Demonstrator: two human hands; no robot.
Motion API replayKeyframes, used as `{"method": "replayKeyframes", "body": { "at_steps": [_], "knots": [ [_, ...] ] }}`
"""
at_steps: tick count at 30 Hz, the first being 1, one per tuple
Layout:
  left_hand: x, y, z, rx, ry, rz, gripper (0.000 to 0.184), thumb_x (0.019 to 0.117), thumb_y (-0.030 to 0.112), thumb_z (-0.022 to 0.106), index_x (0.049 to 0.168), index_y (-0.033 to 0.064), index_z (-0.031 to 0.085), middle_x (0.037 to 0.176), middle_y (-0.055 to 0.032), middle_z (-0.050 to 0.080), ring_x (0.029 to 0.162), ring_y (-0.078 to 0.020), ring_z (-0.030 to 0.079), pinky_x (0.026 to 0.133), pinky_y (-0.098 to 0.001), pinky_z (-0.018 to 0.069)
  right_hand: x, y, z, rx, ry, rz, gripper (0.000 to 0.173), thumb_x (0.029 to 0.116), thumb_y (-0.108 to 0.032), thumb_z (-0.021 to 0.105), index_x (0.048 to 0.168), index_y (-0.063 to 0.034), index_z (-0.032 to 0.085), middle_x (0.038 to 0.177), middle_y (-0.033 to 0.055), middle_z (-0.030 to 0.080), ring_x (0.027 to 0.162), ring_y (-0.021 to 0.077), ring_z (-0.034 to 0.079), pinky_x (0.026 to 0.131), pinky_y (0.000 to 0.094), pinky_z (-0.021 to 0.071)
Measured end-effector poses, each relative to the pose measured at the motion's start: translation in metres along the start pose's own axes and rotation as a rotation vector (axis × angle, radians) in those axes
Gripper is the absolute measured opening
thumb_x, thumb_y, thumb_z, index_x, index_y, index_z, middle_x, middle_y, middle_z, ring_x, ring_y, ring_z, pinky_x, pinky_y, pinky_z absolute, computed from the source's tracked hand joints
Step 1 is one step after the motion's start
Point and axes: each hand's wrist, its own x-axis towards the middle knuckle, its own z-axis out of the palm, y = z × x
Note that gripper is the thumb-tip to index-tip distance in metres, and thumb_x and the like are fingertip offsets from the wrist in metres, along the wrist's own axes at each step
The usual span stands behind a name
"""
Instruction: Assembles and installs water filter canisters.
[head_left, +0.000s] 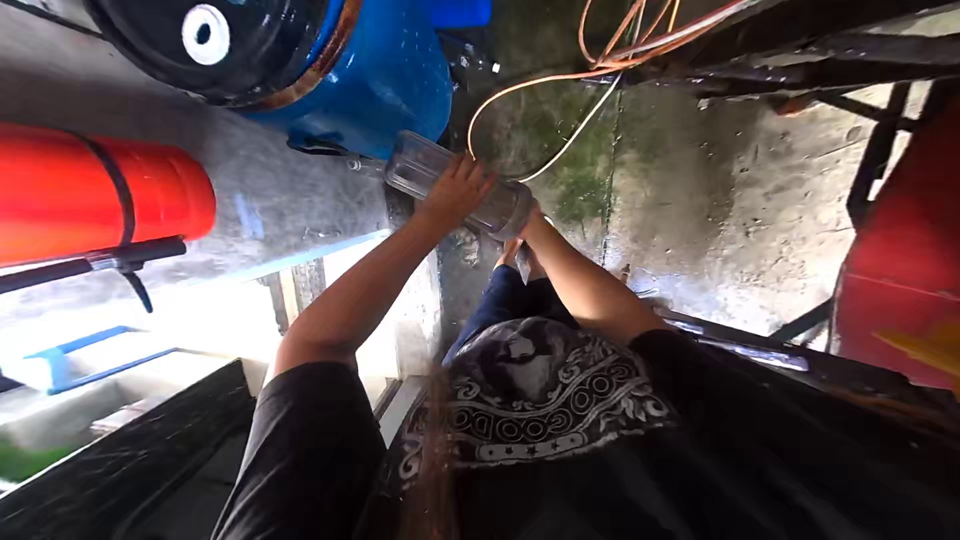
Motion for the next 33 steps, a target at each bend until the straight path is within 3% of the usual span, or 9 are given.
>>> {"method": "replayKeyframes", "body": {
  "at_steps": [3,8,12,14,17,19,25,29,33],
  "knots": [
    [0.004,0.005,0.011,0.001,-0.076,-0.07,0.076,0.0835,-0.02,0.063,0.153,0.0028,0.043,0.151,-0.0324,0.044,0.143,-0.0517,0.04,0.119,-0.0639,0.028,0.015,0.015,-0.001,-0.134,0.008,-0.024,0.038,0.1121,-0.028,0.036,0.132,-0.0036,0.058,0.119,0.0142,0.065,0.106,0.0218,0.063,0.091,0.0427,0.055],
    [0.014,0.015,0.03,-0.03,-0.154,-0.102,0.068,0.0869,-0.018,0.061,0.151,0.0,0.044,0.144,-0.0321,0.048,0.138,-0.0504,0.044,0.116,-0.0626,0.0326,0.038,0.022,-0.016,-0.245,0.066,0.042,0.039,0.1093,-0.035,0.042,0.127,-0.0049,0.061,0.113,0.0119,0.067,0.1,0.0195,0.065,0.086,0.0405,0.0565],
    [0.023,0.026,0.04,-0.052,-0.129,-0.087,0.065,0.0893,-0.017,0.058,0.151,0.0,0.043,0.143,-0.033,0.048,0.137,-0.0506,0.045,0.116,-0.0616,0.0335,0.031,0.019,-0.034,-0.423,0.086,-0.048,0.04,0.1107,-0.031,0.042,0.133,-0.0037,0.06,0.124,0.0139,0.067,0.111,0.0207,0.065,0.095,0.0405,0.0554],
    [0.024,0.03,0.037,-0.082,-0.107,-0.102,0.065,0.0897,-0.016,0.059,0.15,0.0015,0.044,0.145,-0.033,0.047,0.138,-0.0505,0.044,0.117,-0.062,0.0323,0.031,0.018,-0.042,-0.457,0.001,-0.12,0.042,0.111,-0.033,0.039,0.132,-0.004,0.061,0.121,0.0134,0.068,0.108,0.0197,0.067,0.093,0.0399,0.0571],
    [0.021,0.031,0.024,-0.128,-0.074,-0.146,0.064,0.0915,-0.012,0.06,0.151,0.0046,0.046,0.145,-0.0313,0.048,0.138,-0.0478,0.046,0.117,-0.06,0.0335,0.034,0.0,-0.047,-0.864,-0.316,-0.334,0.04,0.1108,-0.025,0.036,0.132,-0.0017,0.06,0.118,0.0108,0.068,0.105,0.0132,0.066,0.093,0.0335,0.0563],
    [0.014,0.03,0.016,-0.165,-0.011,-0.164,0.064,0.0893,-0.011,0.064,0.149,0.0055,0.049,0.143,-0.029,0.051,0.136,-0.0464,0.047,0.118,-0.0589,0.0339,0.021,-0.015,-0.037,-0.848,-0.329,-0.31,0.037,0.1111,-0.022,0.039,0.132,-0.0024,0.062,0.117,0.0095,0.07,0.106,0.0121,0.067,0.094,0.0318,0.0568],
    [-0.023,0.019,-0.019,-0.198,0.077,-0.254,0.074,0.0856,-0.005,0.072,0.153,0.0089,0.045,0.147,-0.031,0.047,0.137,-0.0479,0.046,0.116,-0.0602,0.0351,-0.016,-0.057,0.014,-0.265,-0.384,-0.046,0.05,0.1124,-0.033,0.021,0.126,-0.0017,0.057,0.104,0.0128,0.068,0.092,0.0185,0.066,0.08,0.0393,0.0585],
    [-0.057,-0.008,-0.056,-0.206,0.171,-0.325,0.091,0.076,-0.009,0.077,0.157,0.0092,0.04,0.149,-0.032,0.045,0.137,-0.0504,0.044,0.114,-0.064,0.0349,-0.054,-0.089,0.079,-0.335,-0.369,-0.142,0.043,0.1124,-0.03,0.027,0.123,-0.001,0.057,0.099,0.0125,0.067,0.086,0.0186,0.066,0.074,0.0379,0.0583],
    [-0.109,-0.049,-0.104,-0.246,0.483,-0.431,0.105,0.0635,0.005,0.091,0.156,0.0117,0.043,0.145,-0.0307,0.05,0.134,-0.0487,0.048,0.114,-0.0639,0.0357,-0.12,-0.144,0.167,-0.394,-0.228,-0.292,0.039,0.1127,-0.031,0.032,0.124,-0.0025,0.057,0.098,0.0113,0.066,0.085,0.0189,0.066,0.073,0.0396,0.0583]
  ]
}}
